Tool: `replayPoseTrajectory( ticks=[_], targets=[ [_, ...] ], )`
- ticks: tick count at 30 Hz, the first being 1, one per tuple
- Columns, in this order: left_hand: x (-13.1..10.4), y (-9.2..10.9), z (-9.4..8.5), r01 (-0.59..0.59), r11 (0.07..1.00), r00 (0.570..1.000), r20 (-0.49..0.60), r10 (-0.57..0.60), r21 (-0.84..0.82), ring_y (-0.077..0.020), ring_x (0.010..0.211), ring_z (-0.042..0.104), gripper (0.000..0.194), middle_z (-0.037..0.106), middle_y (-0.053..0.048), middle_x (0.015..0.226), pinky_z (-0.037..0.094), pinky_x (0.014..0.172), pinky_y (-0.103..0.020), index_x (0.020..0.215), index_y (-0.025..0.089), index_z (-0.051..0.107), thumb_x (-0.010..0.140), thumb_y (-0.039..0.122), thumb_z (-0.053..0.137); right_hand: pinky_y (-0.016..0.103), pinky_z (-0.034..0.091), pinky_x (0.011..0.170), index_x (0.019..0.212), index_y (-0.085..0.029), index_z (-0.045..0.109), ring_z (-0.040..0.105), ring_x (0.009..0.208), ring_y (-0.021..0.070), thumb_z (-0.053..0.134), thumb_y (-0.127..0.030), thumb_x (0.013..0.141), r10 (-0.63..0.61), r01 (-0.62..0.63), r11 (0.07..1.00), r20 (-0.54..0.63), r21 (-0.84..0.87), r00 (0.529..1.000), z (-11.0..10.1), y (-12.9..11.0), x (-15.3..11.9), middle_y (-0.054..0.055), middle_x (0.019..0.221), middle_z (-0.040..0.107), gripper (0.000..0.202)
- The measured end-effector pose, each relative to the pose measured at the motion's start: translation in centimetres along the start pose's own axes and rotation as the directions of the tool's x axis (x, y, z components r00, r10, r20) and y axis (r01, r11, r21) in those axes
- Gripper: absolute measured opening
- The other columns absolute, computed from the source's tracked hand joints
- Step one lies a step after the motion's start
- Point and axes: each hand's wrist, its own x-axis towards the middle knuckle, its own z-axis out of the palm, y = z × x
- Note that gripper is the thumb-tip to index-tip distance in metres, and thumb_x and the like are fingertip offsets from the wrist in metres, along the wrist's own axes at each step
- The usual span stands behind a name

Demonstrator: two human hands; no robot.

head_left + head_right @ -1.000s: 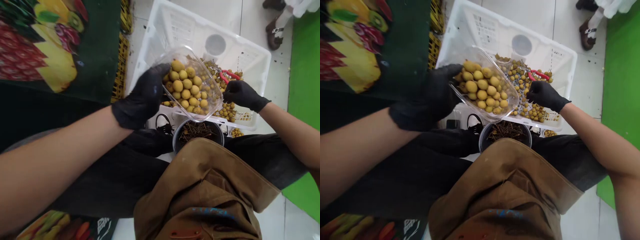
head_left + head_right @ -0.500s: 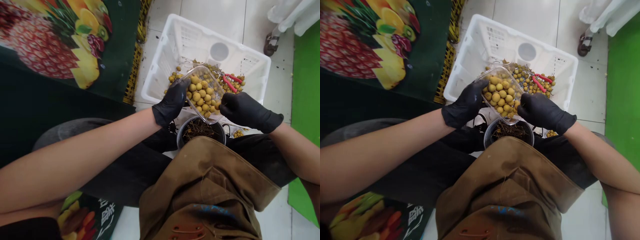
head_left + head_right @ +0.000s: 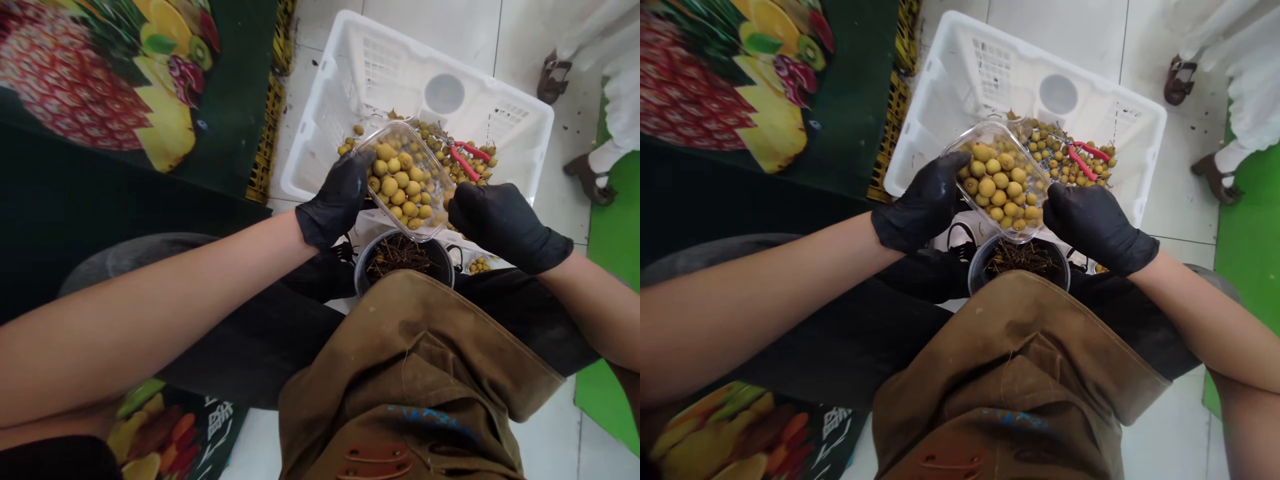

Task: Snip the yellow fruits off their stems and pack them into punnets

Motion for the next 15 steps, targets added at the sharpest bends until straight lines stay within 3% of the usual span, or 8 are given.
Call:
replayPoseTrajectory(
  ticks=[6,10,15],
  targets=[
    [0.9,-0.5,-0.7,-0.054,0.998,0.999,-0.004,0.054,0.032,-0.0371,0.158,0.072,0.029,0.092,-0.007,0.127,0.061,0.136,-0.054,0.123,0.030,0.086,0.109,0.049,0.069,0.035,0.028,0.065,0.093,-0.022,0.065,0.043,0.062,0.0191,0.051,-0.019,0.109,-0.076,0.087,0.993,-0.129,0.079,0.989,0.3,0.3,-0.3,0.005,0.073,0.061,0.021],
    [0.4,-0.4,-0.5,-0.034,0.999,0.999,0.014,0.033,0.016,-0.0369,0.161,0.069,0.025,0.091,-0.008,0.131,0.058,0.139,-0.054,0.111,0.028,0.085,0.110,0.046,0.067,0.035,0.033,0.067,0.092,-0.020,0.068,0.053,0.070,0.0208,0.052,-0.012,0.106,-0.098,0.110,0.988,-0.115,0.105,0.989,0.5,0.8,0.1,0.010,0.089,0.068,0.023],
    [0.1,-0.1,-0.2,0.027,0.999,0.999,0.020,-0.027,-0.027,-0.0358,0.167,0.064,0.024,0.091,-0.005,0.134,0.054,0.143,-0.055,0.111,0.030,0.081,0.111,0.045,0.064,0.035,0.035,0.068,0.098,-0.021,0.071,0.057,0.072,0.0211,0.053,-0.026,0.115,-0.012,0.036,0.986,-0.142,0.166,0.990,-0.7,-0.5,-0.9,0.011,0.095,0.073,0.025]
  ],
)
